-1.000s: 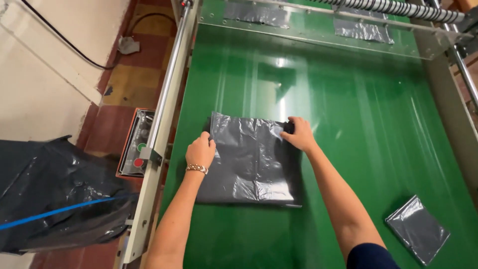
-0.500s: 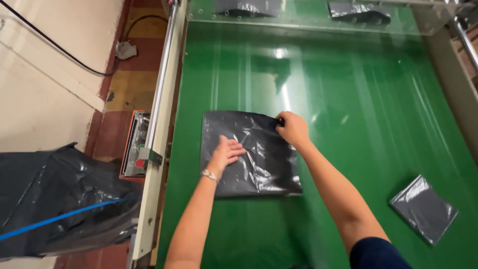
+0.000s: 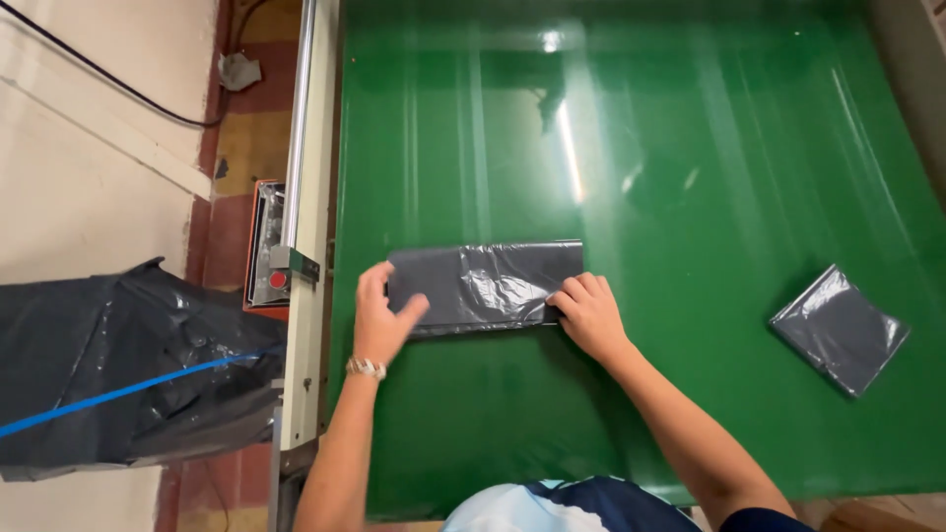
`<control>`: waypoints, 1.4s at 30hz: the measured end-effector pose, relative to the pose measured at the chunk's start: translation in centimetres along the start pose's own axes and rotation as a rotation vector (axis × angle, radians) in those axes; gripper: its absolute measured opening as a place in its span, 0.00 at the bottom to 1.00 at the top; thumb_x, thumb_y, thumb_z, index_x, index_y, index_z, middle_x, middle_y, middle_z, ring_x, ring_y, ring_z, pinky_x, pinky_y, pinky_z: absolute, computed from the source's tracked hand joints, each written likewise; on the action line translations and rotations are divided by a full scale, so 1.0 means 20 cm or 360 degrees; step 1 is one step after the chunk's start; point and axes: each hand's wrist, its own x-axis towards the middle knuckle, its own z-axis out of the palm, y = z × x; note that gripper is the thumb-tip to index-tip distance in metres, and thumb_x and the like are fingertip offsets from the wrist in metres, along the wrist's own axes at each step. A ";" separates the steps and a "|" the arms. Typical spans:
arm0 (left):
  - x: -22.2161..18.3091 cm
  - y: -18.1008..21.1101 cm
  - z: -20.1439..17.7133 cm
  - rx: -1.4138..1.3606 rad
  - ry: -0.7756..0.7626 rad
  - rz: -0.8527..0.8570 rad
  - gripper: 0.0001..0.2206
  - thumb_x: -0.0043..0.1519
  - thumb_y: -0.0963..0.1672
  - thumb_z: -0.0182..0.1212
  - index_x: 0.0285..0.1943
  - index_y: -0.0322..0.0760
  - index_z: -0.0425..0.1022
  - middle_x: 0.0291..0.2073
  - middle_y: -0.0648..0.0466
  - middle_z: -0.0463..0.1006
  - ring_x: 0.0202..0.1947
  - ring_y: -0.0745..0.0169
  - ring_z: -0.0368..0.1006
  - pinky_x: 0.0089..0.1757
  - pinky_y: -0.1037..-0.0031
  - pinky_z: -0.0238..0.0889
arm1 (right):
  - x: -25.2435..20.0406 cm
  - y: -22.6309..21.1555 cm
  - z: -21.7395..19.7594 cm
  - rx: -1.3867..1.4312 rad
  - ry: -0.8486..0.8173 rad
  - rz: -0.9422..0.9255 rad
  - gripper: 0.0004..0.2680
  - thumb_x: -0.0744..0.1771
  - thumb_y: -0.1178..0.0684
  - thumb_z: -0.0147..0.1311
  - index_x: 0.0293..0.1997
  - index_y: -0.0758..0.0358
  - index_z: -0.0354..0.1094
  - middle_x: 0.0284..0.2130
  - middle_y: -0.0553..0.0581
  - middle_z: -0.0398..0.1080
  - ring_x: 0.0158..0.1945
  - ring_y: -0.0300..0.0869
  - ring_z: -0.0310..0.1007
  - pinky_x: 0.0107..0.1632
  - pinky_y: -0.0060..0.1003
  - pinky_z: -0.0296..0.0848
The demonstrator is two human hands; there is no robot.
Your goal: Folding plastic bags coming off a conveyor belt and stacking them into a plastic crate.
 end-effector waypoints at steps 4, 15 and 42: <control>-0.15 -0.12 -0.01 0.1270 -0.0275 0.0835 0.28 0.47 0.58 0.68 0.55 0.55 0.70 0.53 0.64 0.69 0.59 0.61 0.63 0.44 0.68 0.67 | 0.10 -0.06 -0.18 0.0006 -0.0145 -0.0013 0.12 0.51 0.55 0.65 0.30 0.49 0.65 0.30 0.48 0.61 0.40 0.46 0.63 0.42 0.42 0.62; -0.24 0.05 0.14 0.1154 -0.0694 0.1544 0.05 0.51 0.45 0.53 0.23 0.52 0.64 0.17 0.62 0.69 0.19 0.59 0.72 0.22 0.67 0.64 | 0.14 -0.66 -0.15 0.0502 -0.0178 -0.0495 0.31 0.55 0.57 0.67 0.63 0.71 0.59 0.62 0.70 0.61 0.68 0.62 0.58 0.69 0.53 0.57; -0.03 0.30 0.66 0.1013 -0.0525 0.0048 0.16 0.61 0.57 0.57 0.45 0.49 0.68 0.39 0.55 0.75 0.45 0.48 0.75 0.42 0.55 0.73 | -0.41 -0.37 0.19 0.2938 0.0031 0.2515 0.04 0.69 0.47 0.49 0.43 0.50 0.64 0.27 0.46 0.68 0.24 0.35 0.74 0.26 0.33 0.80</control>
